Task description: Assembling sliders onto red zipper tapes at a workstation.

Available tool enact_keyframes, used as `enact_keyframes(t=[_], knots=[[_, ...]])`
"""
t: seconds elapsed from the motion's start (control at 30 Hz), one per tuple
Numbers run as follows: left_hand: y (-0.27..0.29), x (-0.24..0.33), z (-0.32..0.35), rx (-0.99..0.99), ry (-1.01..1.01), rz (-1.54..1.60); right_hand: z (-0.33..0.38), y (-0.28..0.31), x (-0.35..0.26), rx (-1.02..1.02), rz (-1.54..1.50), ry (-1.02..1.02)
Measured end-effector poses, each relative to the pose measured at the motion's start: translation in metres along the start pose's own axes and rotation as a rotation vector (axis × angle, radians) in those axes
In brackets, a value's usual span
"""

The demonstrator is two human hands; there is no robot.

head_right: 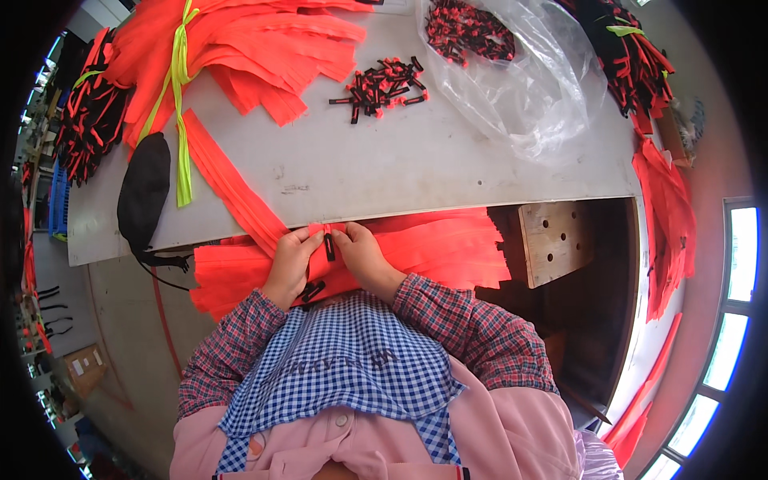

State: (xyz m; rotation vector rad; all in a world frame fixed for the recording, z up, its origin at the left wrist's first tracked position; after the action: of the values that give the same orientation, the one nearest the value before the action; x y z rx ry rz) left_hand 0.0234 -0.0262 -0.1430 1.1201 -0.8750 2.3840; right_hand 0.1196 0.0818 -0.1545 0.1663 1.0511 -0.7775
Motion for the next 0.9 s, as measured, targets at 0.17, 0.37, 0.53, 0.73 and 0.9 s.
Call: enact_keyframes(t=[0.17, 0.37, 0.53, 0.73, 0.9], knots=[[0.002, -0.006, 0.002, -0.002, 0.021, -0.071, 0.005, 0.002, 0.001, 0.019, 0.148, -0.112], [-0.002, -0.016, -0.001, 0.082, -0.104, -0.146, 0.006, -0.01, 0.002, 0.122, 0.011, 0.074], [-0.008, -0.016, -0.002, 0.134, -0.224, -0.252, 0.001, -0.005, 0.015, 0.135, 0.043, 0.167], [0.001, -0.008, 0.003, 0.045, -0.051, -0.106, 0.011, 0.002, 0.002, 0.05, 0.084, 0.043], [-0.001, -0.01, 0.003, 0.03, -0.032, -0.092, 0.006, 0.002, 0.011, 0.055, 0.146, -0.044]])
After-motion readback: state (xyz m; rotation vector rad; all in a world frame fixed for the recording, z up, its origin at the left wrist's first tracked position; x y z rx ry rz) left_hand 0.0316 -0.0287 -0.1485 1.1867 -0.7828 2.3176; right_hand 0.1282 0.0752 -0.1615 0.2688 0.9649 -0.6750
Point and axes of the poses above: each hand's wrist, its own z-axis away from the middle knuckle, its own y-axis out of the back of the hand, x = y × z, the point moved 2 cm from there along -z, towards the middle knuckle, and after that the axes turned 2 degrees about x, right-handed, at the moved point
